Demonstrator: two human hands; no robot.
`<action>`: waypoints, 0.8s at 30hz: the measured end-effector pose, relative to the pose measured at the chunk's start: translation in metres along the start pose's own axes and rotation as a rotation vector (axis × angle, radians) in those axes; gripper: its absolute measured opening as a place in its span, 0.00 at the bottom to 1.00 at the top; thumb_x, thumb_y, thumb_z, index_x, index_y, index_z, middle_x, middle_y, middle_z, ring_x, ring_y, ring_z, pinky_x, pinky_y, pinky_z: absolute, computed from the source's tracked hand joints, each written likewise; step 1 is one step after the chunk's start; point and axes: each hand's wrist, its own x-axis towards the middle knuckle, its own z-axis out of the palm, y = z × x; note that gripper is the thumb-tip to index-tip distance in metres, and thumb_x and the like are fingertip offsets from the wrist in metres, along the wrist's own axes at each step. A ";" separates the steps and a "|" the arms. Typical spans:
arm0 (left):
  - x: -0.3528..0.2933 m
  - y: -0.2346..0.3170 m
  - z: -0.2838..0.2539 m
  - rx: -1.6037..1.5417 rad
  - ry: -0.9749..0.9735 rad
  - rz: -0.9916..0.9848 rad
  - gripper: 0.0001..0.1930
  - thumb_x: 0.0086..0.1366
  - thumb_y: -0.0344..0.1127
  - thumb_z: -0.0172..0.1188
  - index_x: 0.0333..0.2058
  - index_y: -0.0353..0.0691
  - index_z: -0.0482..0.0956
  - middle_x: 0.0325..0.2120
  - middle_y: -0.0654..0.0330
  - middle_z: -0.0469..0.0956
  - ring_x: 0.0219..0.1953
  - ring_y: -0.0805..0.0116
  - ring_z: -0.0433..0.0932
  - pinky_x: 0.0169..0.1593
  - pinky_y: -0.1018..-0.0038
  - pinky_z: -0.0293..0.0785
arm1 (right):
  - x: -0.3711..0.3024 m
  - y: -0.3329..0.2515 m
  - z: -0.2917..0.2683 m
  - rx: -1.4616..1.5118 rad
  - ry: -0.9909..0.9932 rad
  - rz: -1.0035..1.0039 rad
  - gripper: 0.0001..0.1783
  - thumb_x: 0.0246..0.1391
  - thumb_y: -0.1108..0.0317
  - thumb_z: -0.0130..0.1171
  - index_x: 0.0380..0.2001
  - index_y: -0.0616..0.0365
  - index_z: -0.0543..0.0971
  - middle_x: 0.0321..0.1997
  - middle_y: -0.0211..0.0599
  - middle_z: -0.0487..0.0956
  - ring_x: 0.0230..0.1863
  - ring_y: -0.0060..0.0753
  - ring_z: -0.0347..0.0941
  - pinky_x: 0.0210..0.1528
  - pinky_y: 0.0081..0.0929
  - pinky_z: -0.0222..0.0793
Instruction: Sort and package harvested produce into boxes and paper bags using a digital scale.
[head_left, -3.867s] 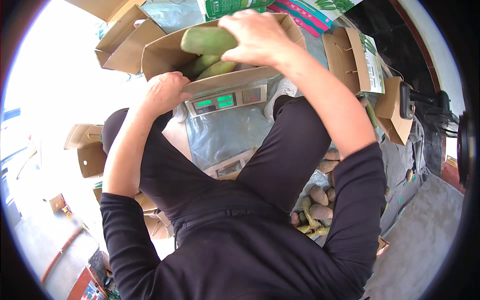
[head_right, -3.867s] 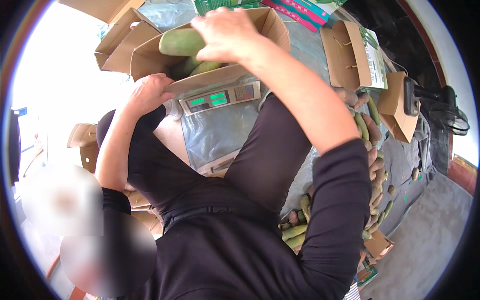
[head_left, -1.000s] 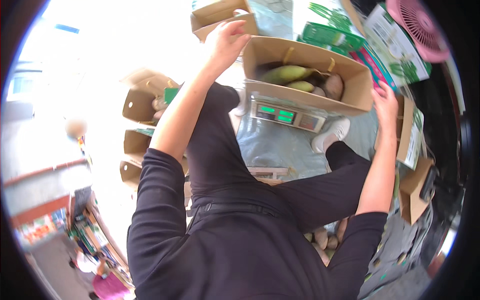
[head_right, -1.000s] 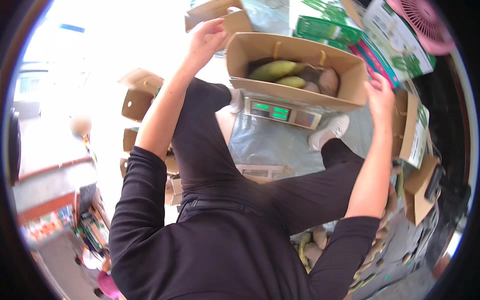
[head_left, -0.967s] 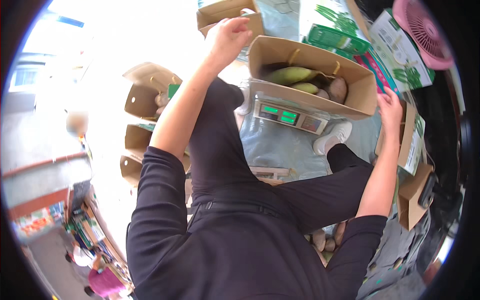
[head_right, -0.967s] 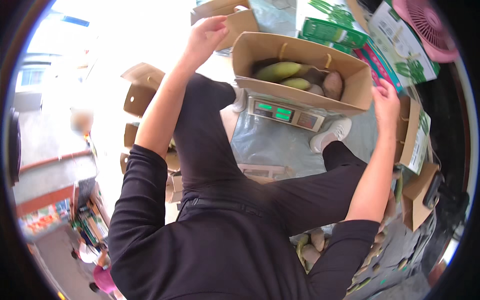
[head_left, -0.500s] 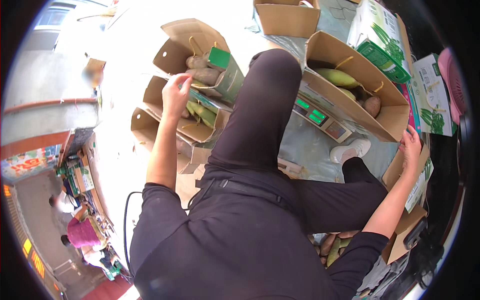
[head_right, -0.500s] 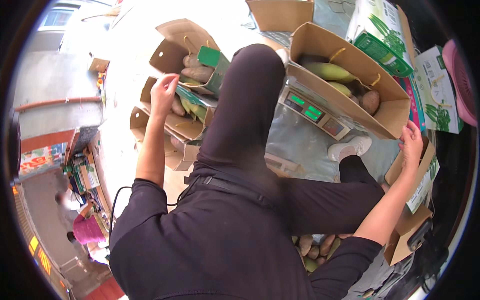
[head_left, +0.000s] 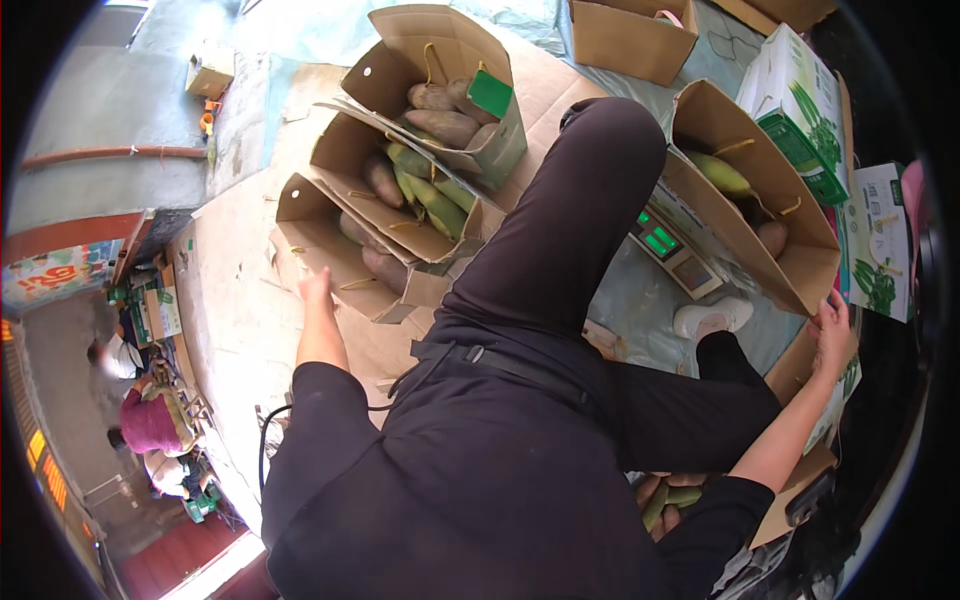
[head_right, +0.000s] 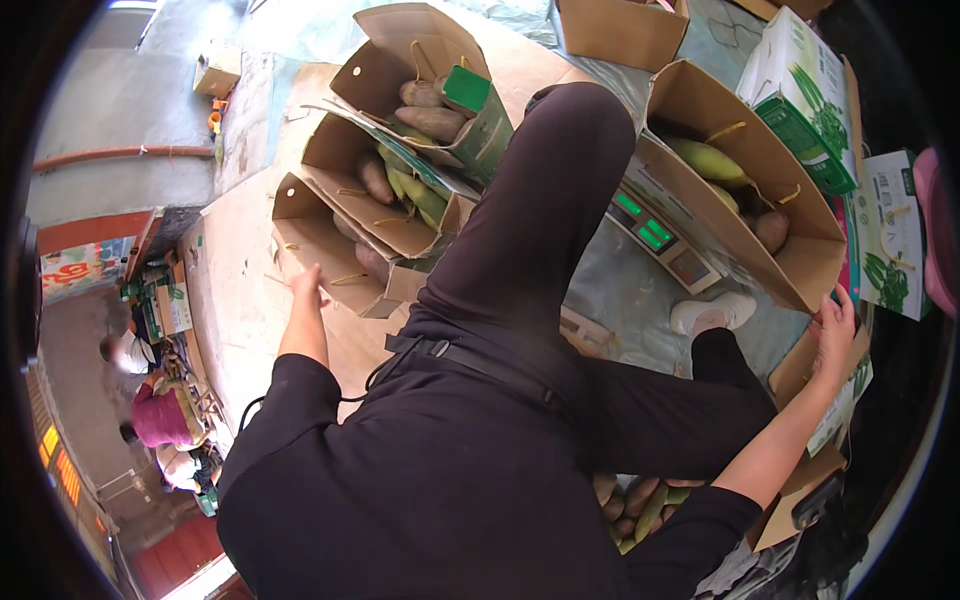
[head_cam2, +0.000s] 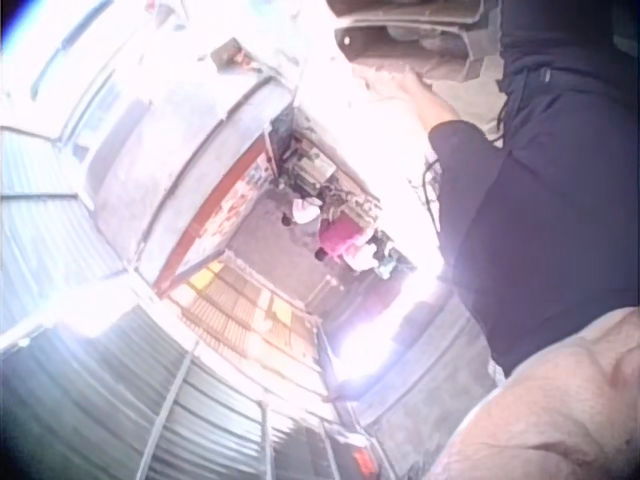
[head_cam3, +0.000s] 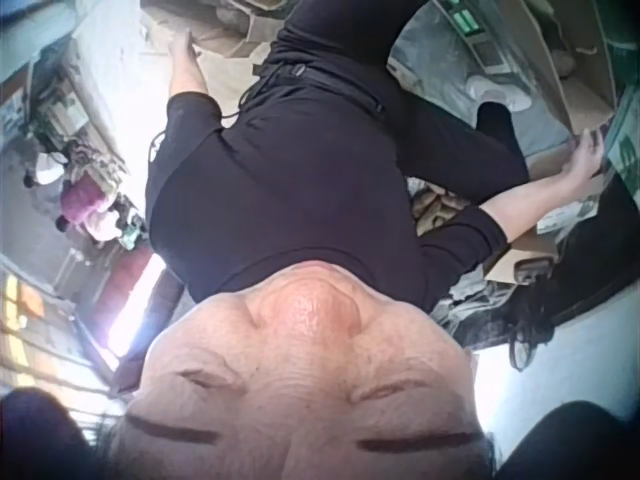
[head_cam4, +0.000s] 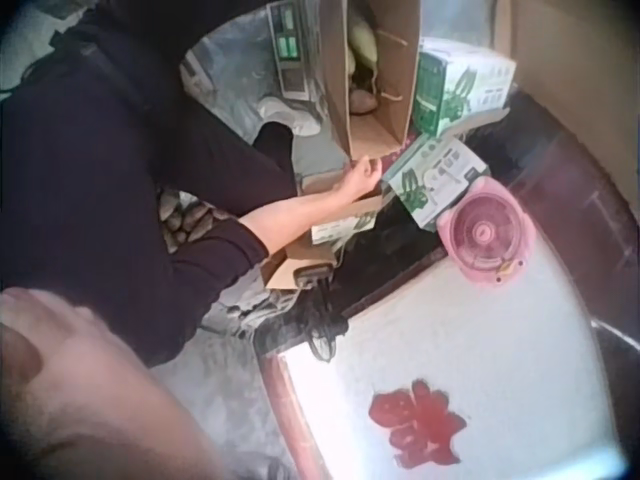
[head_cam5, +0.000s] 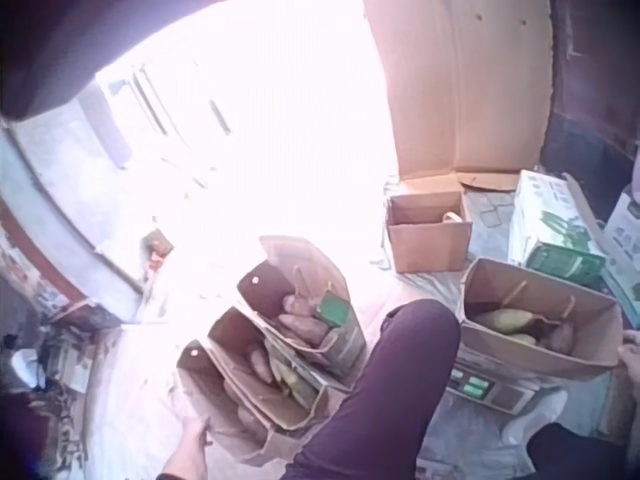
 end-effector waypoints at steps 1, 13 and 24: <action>-0.004 -0.013 0.005 -0.056 -0.097 -0.072 0.23 0.56 0.39 0.63 0.47 0.32 0.71 0.37 0.53 0.77 0.34 0.57 0.78 0.35 0.54 0.75 | -0.002 -0.001 0.001 0.006 0.005 0.002 0.25 0.55 0.60 0.57 0.56 0.49 0.68 0.30 0.18 0.73 0.27 0.11 0.62 0.27 0.13 0.57; 0.028 -0.024 -0.005 0.160 0.049 0.230 0.13 0.43 0.31 0.58 0.24 0.23 0.77 0.21 0.46 0.77 0.23 0.58 0.77 0.26 0.66 0.70 | 0.002 0.010 0.000 0.047 -0.045 -0.011 0.27 0.55 0.62 0.58 0.58 0.48 0.66 0.30 0.22 0.74 0.24 0.14 0.63 0.23 0.13 0.57; 0.020 -0.071 -0.036 0.032 0.028 -0.024 0.11 0.48 0.27 0.61 0.29 0.23 0.77 0.26 0.49 0.78 0.24 0.59 0.78 0.24 0.64 0.71 | 0.003 0.013 0.003 -0.074 0.047 -0.015 0.27 0.54 0.60 0.58 0.57 0.47 0.66 0.31 0.24 0.76 0.25 0.13 0.66 0.21 0.13 0.56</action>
